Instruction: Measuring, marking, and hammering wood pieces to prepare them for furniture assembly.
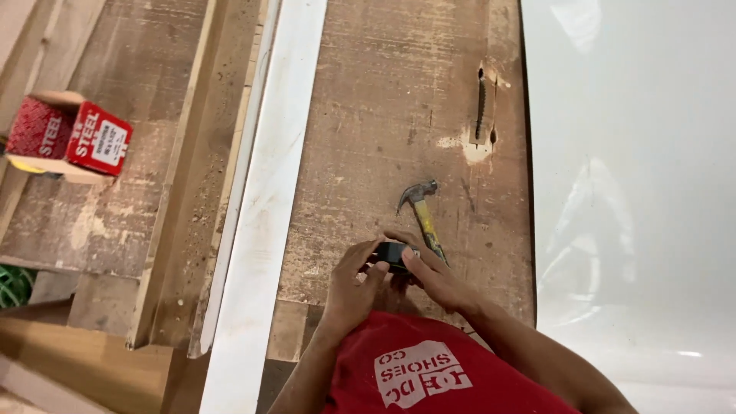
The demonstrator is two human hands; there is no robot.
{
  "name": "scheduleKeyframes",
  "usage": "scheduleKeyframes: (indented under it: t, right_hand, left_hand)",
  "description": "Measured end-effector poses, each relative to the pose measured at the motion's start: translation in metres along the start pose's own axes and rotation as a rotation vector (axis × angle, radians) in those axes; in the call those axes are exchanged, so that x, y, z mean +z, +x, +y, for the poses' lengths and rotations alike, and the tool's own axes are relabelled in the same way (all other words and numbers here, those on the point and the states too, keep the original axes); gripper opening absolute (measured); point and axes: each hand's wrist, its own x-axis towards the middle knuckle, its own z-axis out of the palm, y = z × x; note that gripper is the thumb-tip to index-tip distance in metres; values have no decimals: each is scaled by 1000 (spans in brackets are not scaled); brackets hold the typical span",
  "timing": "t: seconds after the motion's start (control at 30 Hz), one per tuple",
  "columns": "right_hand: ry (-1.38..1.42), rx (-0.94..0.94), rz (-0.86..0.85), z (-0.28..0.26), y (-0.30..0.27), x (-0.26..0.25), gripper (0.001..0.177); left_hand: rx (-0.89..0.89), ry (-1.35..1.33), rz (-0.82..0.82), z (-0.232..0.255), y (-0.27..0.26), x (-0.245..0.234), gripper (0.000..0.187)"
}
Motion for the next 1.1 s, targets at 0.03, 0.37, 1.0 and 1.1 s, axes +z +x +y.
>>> scheduleKeyframes:
  t: [0.03,0.37,1.0,1.1]
  right_hand:
    - [-138,-3,-3,-5,-6,-3,58]
    - [-705,-197,4,-9,-28,-35,66]
    - [-860,271,178,-22,-20,-8,73]
    - [-1187,149,43,-21,-17,-1,84]
  left_hand:
    - [-34,-18,-19,-2,-2,4,45]
    - [-309,-172,-76,-3,-8,32,46]
    - [-273,-247,-209,14,-3,19,47]
    - [-331,-236,-157,11,0,27,49]
